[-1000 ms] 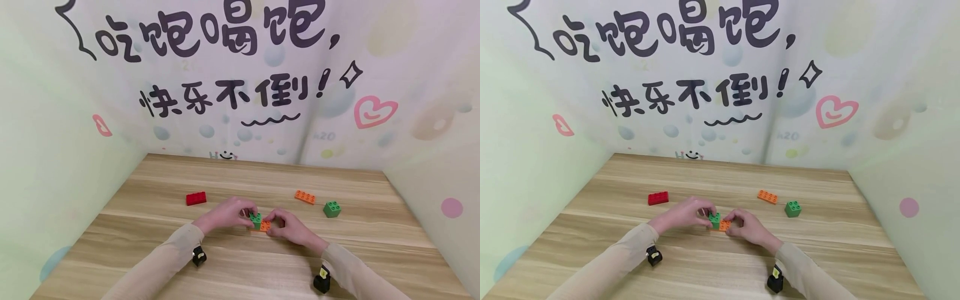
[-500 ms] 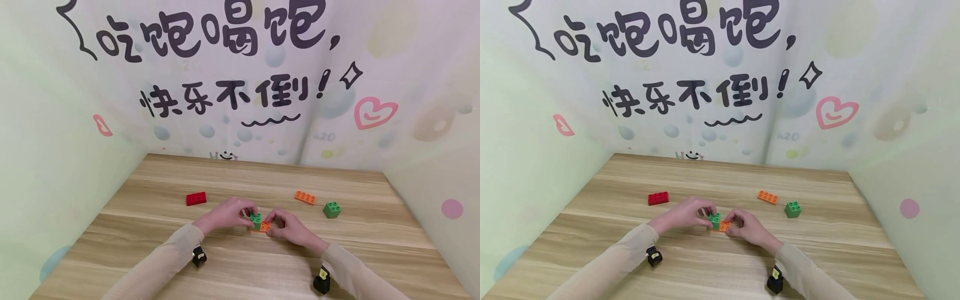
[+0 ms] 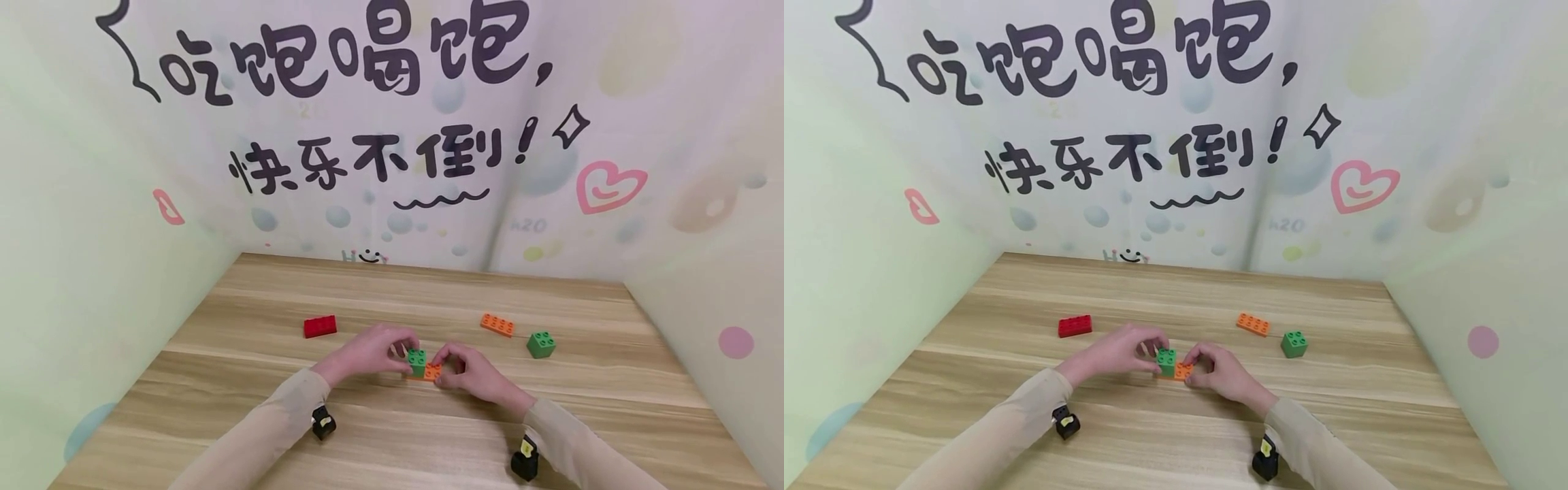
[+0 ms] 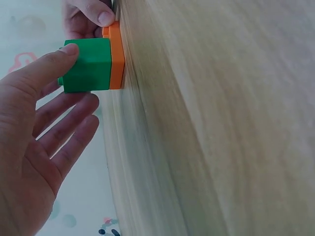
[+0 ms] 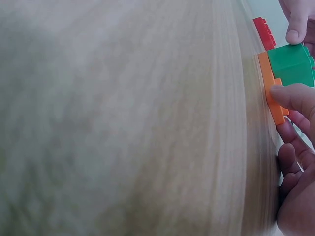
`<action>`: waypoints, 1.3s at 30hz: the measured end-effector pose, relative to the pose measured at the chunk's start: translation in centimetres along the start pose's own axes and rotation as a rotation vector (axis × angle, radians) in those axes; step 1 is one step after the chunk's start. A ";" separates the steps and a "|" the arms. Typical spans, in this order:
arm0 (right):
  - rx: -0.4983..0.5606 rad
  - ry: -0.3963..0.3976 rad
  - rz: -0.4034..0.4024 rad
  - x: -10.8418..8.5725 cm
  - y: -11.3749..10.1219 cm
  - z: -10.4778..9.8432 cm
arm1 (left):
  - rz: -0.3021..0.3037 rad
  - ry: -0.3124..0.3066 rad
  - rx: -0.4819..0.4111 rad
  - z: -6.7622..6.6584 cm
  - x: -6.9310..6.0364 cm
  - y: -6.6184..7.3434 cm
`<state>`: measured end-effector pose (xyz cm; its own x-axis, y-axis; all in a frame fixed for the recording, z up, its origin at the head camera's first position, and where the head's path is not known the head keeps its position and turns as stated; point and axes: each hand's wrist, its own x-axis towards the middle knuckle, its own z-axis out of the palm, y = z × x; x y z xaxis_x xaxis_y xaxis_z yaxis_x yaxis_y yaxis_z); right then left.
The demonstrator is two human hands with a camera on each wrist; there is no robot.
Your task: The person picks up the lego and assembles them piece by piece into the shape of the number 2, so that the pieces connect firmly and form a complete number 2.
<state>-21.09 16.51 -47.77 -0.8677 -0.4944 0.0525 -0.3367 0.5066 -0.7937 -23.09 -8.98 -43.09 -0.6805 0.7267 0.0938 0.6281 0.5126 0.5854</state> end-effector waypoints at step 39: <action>0.003 0.001 -0.019 0.0 0.3 -0.1 | -0.151 0.416 -0.082 -7.1 -6.5 -6.2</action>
<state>-21.18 16.72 -47.94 -0.8614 -0.5033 0.0685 -0.3523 0.4947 -0.7945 -25.22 -20.15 -41.67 -0.8668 0.3917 0.3085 0.4893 0.5491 0.6775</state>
